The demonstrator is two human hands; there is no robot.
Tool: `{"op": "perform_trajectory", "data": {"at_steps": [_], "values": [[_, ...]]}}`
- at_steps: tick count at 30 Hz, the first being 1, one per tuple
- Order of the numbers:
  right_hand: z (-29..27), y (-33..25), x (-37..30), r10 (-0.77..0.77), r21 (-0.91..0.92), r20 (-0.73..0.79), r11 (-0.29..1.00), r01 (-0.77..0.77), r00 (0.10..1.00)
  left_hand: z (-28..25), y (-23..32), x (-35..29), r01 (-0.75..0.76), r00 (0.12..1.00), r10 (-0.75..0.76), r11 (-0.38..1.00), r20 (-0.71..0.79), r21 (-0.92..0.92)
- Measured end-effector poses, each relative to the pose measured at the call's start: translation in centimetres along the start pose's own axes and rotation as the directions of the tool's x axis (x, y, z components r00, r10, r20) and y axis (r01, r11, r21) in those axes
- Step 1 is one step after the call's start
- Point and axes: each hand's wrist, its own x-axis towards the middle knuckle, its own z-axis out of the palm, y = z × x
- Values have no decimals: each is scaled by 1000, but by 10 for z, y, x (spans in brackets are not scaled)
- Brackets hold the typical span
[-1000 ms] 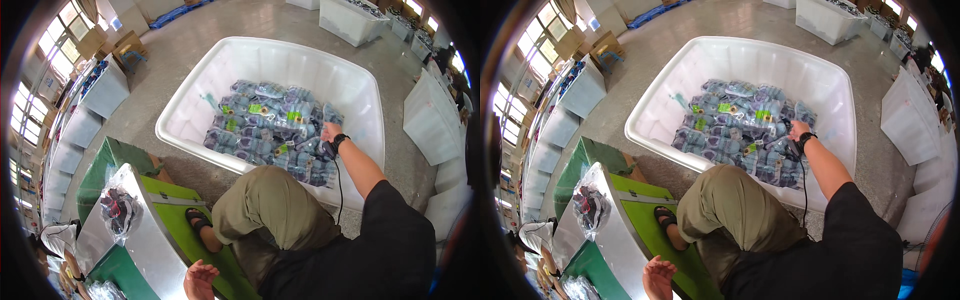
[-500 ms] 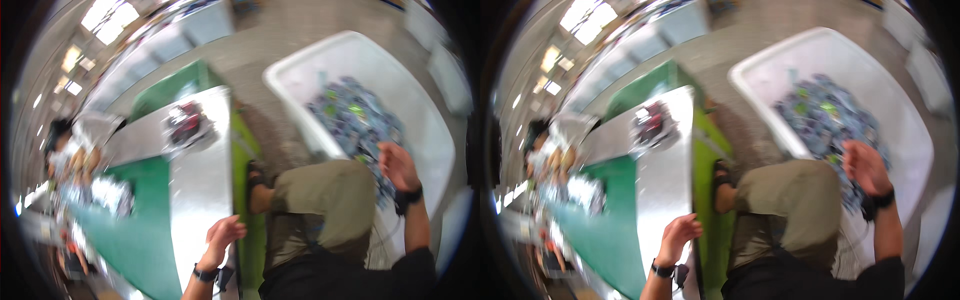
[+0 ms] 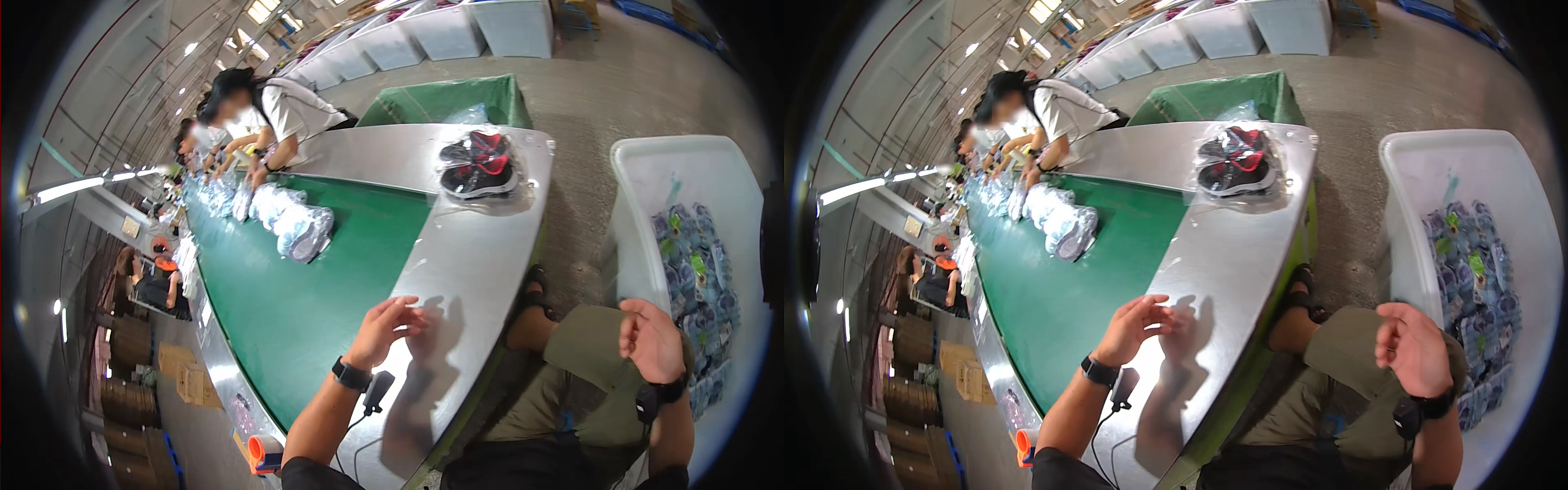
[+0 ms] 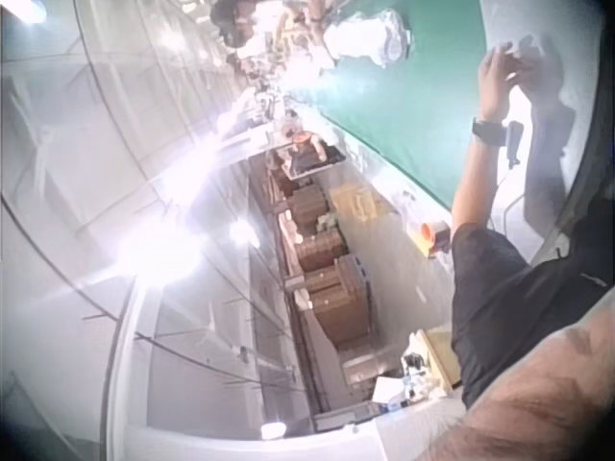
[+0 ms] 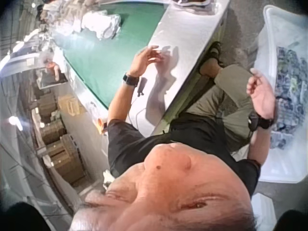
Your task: The person picks packaged footwear from a conveyor belt and places them into a large white bin. The person handles the items one at a time, alternating between different types of packaged shoes and sandals.
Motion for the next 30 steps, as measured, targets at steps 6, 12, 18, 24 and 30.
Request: {"op": "perform_trajectory", "data": {"at_steps": [6, 12, 18, 24, 30], "values": [[-4, 3, 4, 7, 15, -138, 1000, -5, 990, -83, 24, 47, 11, 943, -62, 988, -328, -156], [6, 7, 11, -57, -60, -248, 997, 43, 967, -168, 42, 105, -29, 768, 98, 993, -633, 118], [9, 11, 18, -88, -107, -241, 992, 64, 966, -239, 52, 141, 181, 483, 615, 626, -623, 759], [3, 14, 19, -108, -139, -161, 987, 86, 981, -271, 50, 153, 377, 625, 619, 295, -476, 878], [1, 17, 16, -155, -167, -104, 977, 136, 982, -247, 39, 141, 437, 638, 633, 172, -439, 883]]}}
